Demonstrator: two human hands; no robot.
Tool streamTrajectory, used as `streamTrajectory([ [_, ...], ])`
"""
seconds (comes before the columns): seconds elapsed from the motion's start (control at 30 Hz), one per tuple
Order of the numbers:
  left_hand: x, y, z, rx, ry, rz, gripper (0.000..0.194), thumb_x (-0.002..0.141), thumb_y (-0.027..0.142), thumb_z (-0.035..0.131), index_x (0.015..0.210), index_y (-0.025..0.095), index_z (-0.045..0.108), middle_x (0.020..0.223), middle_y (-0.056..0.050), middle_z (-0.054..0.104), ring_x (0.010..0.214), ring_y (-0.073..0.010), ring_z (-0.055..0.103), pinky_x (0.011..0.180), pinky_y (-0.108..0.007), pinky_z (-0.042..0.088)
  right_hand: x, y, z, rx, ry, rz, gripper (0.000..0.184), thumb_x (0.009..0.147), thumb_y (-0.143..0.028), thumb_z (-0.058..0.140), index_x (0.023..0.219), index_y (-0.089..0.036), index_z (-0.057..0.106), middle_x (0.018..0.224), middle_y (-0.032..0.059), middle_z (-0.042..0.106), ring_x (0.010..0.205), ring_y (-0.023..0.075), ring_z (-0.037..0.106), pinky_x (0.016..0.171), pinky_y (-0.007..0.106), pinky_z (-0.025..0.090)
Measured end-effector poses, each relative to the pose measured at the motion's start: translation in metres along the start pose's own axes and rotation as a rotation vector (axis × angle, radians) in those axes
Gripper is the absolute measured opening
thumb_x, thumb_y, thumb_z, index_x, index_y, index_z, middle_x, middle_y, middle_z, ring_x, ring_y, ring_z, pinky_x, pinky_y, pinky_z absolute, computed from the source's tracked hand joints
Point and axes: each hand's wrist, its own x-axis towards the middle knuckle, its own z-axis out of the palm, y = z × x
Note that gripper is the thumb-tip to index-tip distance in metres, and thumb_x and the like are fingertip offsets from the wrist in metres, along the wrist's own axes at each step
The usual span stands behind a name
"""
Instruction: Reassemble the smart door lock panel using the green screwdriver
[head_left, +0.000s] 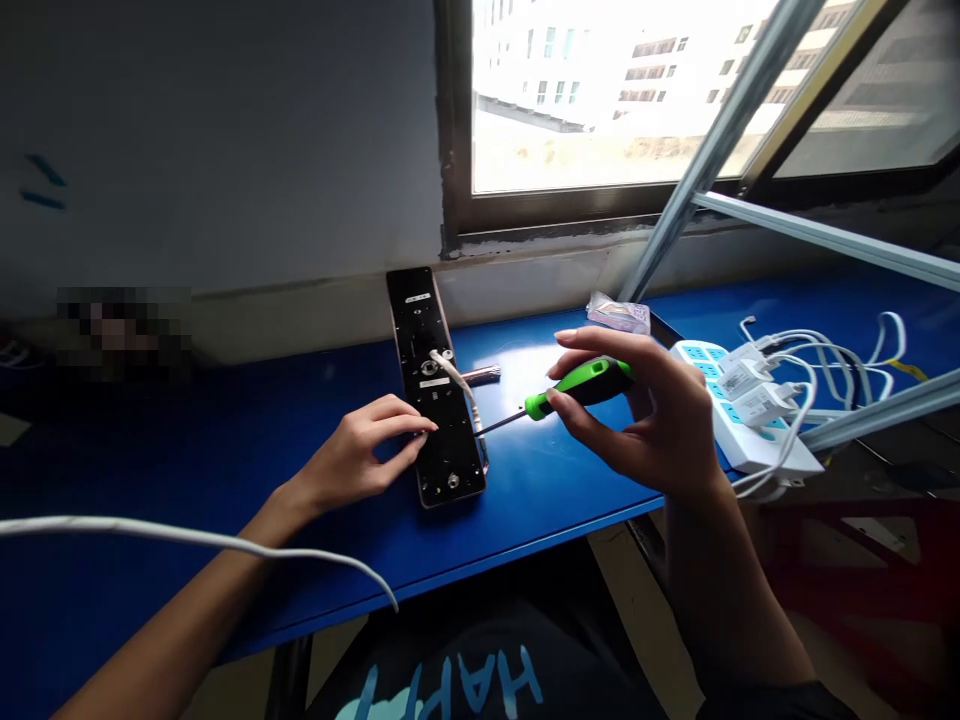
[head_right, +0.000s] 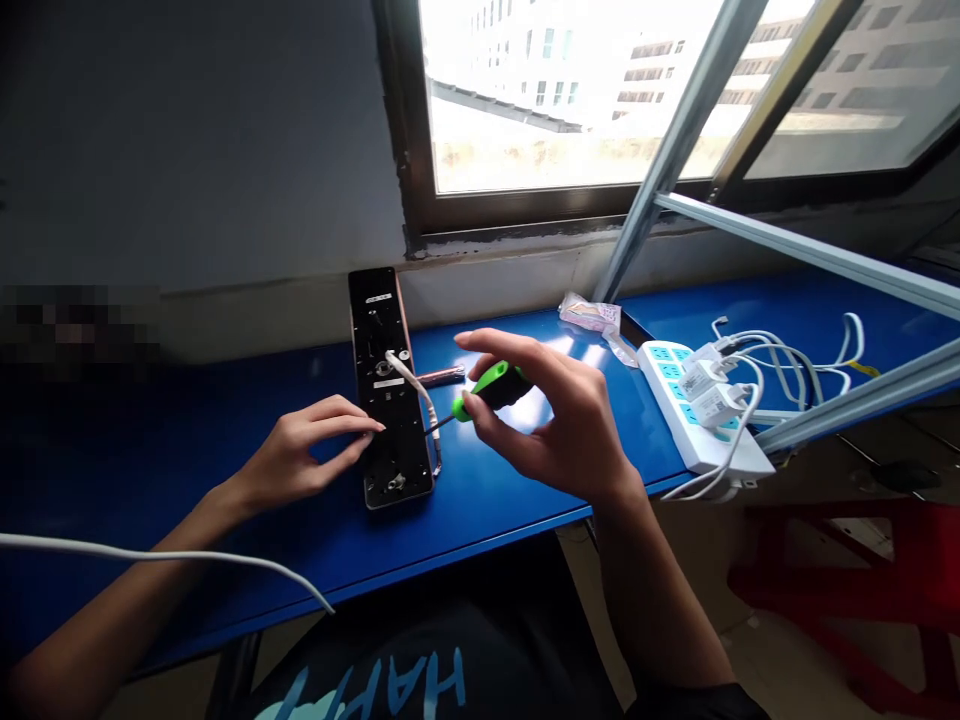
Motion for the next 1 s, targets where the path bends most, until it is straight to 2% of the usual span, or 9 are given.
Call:
streamTrajectory([
  [0.17, -0.036, -0.002, 0.005, -0.162, -0.007, -0.097, 0.027, 0.096, 0.015, 0.063, 0.120, 0.021, 0.076, 0.107, -0.008, 0.074, 0.095, -0.0184, 0.072, 0.084, -0.030, 0.061, 0.014, -0.028, 0.035, 0.111, -0.117, -0.061, 0.058, 0.083, -0.008, 0.081, 0.135, -0.027, 0.064, 0.105, 0.0030, 0.079, 0.091, 0.0199, 0.077, 0.083, 0.037, 0.066],
  [0.3, -0.043, -0.001, 0.009, -0.213, -0.071, -0.081, 0.035, 0.094, 0.013, 0.062, 0.126, 0.022, 0.074, 0.113, -0.009, 0.072, 0.101, -0.0197, 0.071, 0.090, -0.033, 0.060, 0.020, -0.037, 0.054, 0.084, -0.245, -0.088, 0.058, 0.084, -0.010, 0.080, 0.137, -0.027, 0.063, 0.107, 0.0041, 0.079, 0.089, 0.0190, 0.077, 0.079, 0.034, 0.066],
  [0.47, -0.045, -0.001, 0.011, -0.213, -0.088, -0.008, 0.033, 0.093, 0.015, 0.061, 0.122, 0.021, 0.075, 0.111, -0.010, 0.073, 0.099, -0.0208, 0.071, 0.086, -0.033, 0.060, 0.024, -0.038, 0.065, 0.050, -0.301, -0.113, 0.054, 0.086, -0.013, 0.080, 0.135, -0.028, 0.064, 0.101, 0.0028, 0.079, 0.084, 0.0194, 0.077, 0.073, 0.034, 0.066],
  [0.6, -0.046, 0.000, 0.013, -0.191, -0.073, 0.013, 0.031, 0.092, 0.016, 0.062, 0.119, 0.021, 0.076, 0.110, -0.010, 0.074, 0.098, -0.0214, 0.071, 0.085, -0.033, 0.060, 0.023, -0.040, 0.069, -0.007, -0.292, -0.147, 0.045, 0.085, -0.018, 0.083, 0.126, -0.027, 0.067, 0.105, 0.0038, 0.080, 0.086, 0.0200, 0.078, 0.074, 0.032, 0.066],
  [0.73, -0.045, 0.002, 0.013, -0.193, -0.071, 0.016, 0.029, 0.092, 0.016, 0.064, 0.118, 0.019, 0.075, 0.108, -0.009, 0.074, 0.096, -0.0202, 0.071, 0.083, -0.031, 0.060, 0.022, -0.044, 0.073, -0.102, -0.216, -0.131, 0.029, 0.082, -0.027, 0.088, 0.101, -0.023, 0.066, 0.086, 0.0013, 0.075, 0.065, 0.0141, 0.068, 0.058, 0.027, 0.057],
  [0.83, -0.044, 0.002, 0.014, -0.196, -0.086, 0.010, 0.026, 0.092, 0.017, 0.066, 0.116, 0.018, 0.075, 0.109, -0.010, 0.074, 0.096, -0.0205, 0.071, 0.084, -0.032, 0.059, 0.022, -0.048, 0.076, -0.216, -0.215, -0.170, 0.029, 0.084, -0.035, 0.086, 0.085, -0.022, 0.060, 0.071, -0.0025, 0.065, 0.056, 0.0103, 0.056, 0.052, 0.025, 0.047],
  [0.9, -0.044, 0.002, 0.014, -0.195, -0.093, 0.002, 0.025, 0.093, 0.020, 0.068, 0.116, 0.018, 0.075, 0.112, -0.011, 0.074, 0.100, -0.0220, 0.071, 0.087, -0.034, 0.060, 0.024, -0.050, 0.079, -0.294, -0.220, -0.190, 0.031, 0.086, -0.039, 0.083, 0.080, -0.022, 0.057, 0.064, -0.0045, 0.059, 0.052, 0.0090, 0.049, 0.050, 0.025, 0.041],
  [1.0, -0.044, 0.000, 0.015, -0.197, -0.104, -0.004, 0.028, 0.093, 0.028, 0.073, 0.119, 0.018, 0.075, 0.115, -0.011, 0.074, 0.105, -0.0239, 0.071, 0.091, -0.036, 0.060, 0.026, -0.055, 0.084, -0.347, -0.159, -0.169, 0.036, 0.085, -0.044, 0.083, 0.076, -0.022, 0.057, 0.058, -0.0061, 0.055, 0.049, 0.0080, 0.042, 0.048, 0.025, 0.036],
])
